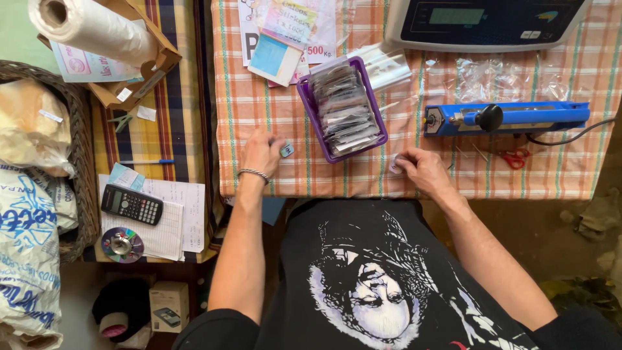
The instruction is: Sorting through small plastic packets in a purple container
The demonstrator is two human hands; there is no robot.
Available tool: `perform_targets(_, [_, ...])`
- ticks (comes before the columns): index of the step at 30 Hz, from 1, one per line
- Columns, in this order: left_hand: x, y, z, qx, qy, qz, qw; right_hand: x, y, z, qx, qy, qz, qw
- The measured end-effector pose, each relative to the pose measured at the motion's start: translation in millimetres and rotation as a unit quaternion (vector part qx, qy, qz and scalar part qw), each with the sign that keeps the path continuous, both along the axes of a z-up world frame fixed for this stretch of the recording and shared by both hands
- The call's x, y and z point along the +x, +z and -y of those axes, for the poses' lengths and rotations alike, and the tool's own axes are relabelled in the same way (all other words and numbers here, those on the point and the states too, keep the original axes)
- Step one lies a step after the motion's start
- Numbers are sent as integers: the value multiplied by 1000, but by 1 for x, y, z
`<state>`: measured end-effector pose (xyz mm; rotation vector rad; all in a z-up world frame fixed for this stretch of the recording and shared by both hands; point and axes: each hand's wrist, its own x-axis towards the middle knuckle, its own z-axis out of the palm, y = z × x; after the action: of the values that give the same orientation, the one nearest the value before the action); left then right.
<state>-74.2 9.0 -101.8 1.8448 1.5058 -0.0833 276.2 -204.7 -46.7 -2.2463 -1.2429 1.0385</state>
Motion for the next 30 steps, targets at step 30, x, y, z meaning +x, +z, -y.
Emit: perform_targets(30, [66, 142, 17, -19, 14, 347, 938, -52, 35, -89, 152, 252, 82, 952])
